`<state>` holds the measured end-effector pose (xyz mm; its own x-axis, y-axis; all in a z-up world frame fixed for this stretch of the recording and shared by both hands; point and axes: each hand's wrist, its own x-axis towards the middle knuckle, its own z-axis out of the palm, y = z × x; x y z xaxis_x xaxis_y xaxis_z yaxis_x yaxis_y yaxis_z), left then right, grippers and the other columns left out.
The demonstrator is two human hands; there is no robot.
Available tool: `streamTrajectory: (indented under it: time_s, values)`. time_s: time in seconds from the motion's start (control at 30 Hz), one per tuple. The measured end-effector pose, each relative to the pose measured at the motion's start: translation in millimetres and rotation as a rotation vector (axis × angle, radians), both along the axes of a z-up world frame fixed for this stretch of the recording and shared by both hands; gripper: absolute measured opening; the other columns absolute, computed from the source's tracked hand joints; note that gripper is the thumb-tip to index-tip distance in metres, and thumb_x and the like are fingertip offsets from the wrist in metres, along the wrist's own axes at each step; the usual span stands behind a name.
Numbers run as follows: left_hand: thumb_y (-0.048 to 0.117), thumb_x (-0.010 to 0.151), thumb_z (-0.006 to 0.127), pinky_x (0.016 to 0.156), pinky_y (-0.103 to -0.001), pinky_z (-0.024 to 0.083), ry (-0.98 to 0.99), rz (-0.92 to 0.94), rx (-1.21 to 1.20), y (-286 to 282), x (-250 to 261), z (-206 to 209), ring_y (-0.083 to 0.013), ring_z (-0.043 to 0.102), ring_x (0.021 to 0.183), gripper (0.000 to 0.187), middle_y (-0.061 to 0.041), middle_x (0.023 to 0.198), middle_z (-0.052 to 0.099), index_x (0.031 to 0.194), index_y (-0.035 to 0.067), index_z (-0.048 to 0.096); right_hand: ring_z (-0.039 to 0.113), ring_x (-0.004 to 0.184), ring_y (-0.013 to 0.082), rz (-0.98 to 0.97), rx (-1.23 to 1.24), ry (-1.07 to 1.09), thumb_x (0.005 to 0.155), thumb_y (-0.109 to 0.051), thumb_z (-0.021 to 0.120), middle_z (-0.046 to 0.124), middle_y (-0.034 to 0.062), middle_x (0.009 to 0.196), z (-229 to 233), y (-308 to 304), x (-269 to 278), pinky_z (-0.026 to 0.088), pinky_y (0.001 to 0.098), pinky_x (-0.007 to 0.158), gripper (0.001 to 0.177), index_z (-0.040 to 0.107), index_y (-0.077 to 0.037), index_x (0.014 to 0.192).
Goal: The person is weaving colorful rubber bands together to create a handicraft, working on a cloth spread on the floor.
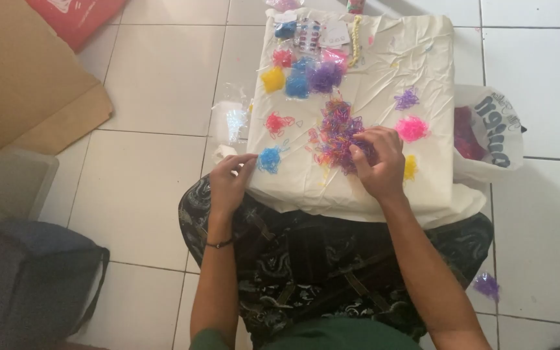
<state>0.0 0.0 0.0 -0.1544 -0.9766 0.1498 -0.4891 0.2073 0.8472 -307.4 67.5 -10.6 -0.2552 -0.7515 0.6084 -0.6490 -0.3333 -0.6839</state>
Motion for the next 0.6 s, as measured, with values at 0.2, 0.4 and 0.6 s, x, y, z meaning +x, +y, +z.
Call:
streamTrajectory:
  time_s: [0.2, 0.4, 0.6]
  values:
    - [0.021, 0.099, 0.069, 0.069, -0.034, 0.055, -0.013, 0.005, -0.05, 3, 1, 8, -0.0213, 0.068, 0.078, 0.019, -0.011, 0.097, 0.074, 0.114, 0.014, 0.078, 0.063, 0.11, 0.0242, -0.009, -0.005, -0.012, 0.097, -0.027, 0.07, 0.068, 0.0045, 0.101, -1, 0, -1, 0.047, 0.0402, 0.1, 0.018, 0.075, -0.012, 0.106]
    - [0.016, 0.099, 0.067, 0.066, -0.034, 0.055, 0.022, 0.09, -0.192, 5, -12, 17, -0.0217, 0.069, 0.077, 0.018, -0.01, 0.095, 0.074, 0.113, 0.012, 0.076, 0.062, 0.119, 0.0334, -0.015, 0.036, -0.088, 0.103, -0.026, 0.06, 0.067, 0.0164, 0.121, 3, 2, 1, 0.047, 0.0449, 0.101, 0.03, 0.07, -0.007, 0.124]
    - [0.01, 0.094, 0.069, 0.063, -0.034, 0.053, 0.101, -0.039, -0.322, 10, -75, 30, -0.023, 0.068, 0.075, 0.016, -0.009, 0.093, 0.072, 0.107, 0.011, 0.077, 0.064, 0.122, 0.0316, 0.012, -0.021, 0.082, 0.1, -0.016, 0.062, 0.07, 0.0136, 0.123, -22, -9, -5, 0.043, 0.0433, 0.104, 0.03, 0.073, -0.008, 0.127]
